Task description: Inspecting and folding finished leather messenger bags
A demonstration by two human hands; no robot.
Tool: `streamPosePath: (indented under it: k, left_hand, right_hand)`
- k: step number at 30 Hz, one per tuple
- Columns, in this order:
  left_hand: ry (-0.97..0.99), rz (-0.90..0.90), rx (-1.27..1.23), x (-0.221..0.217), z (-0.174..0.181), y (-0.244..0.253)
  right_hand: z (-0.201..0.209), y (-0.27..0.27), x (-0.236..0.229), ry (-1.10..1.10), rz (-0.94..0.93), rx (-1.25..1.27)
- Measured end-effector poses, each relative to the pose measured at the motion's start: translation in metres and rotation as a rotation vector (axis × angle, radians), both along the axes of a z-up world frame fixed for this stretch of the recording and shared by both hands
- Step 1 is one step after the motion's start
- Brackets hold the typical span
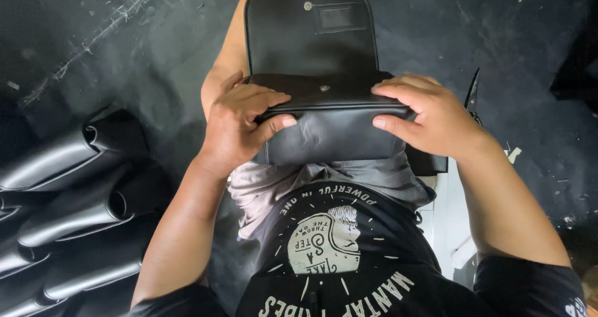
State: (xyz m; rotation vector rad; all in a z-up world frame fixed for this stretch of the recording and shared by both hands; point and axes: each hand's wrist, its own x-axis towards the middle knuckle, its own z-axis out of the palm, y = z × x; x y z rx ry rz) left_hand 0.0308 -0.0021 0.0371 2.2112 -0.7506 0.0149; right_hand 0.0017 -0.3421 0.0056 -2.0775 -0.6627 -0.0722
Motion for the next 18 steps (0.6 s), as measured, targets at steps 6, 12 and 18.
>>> streamPosePath:
  k: [6,12,18]
  left_hand:
    - [-0.031,-0.003,0.041,-0.001,0.002,-0.008]
    - [-0.200,-0.059,0.238,-0.008,0.052,-0.036]
    - [-0.448,-0.136,0.362,-0.004,-0.005,-0.041]
  right_hand:
    - [0.016,0.037,0.004,-0.320,0.000,-0.312]
    - [0.012,0.046,0.008,-0.433,0.015,-0.335]
    - [0.001,0.050,0.008,-0.497,0.023,-0.335]
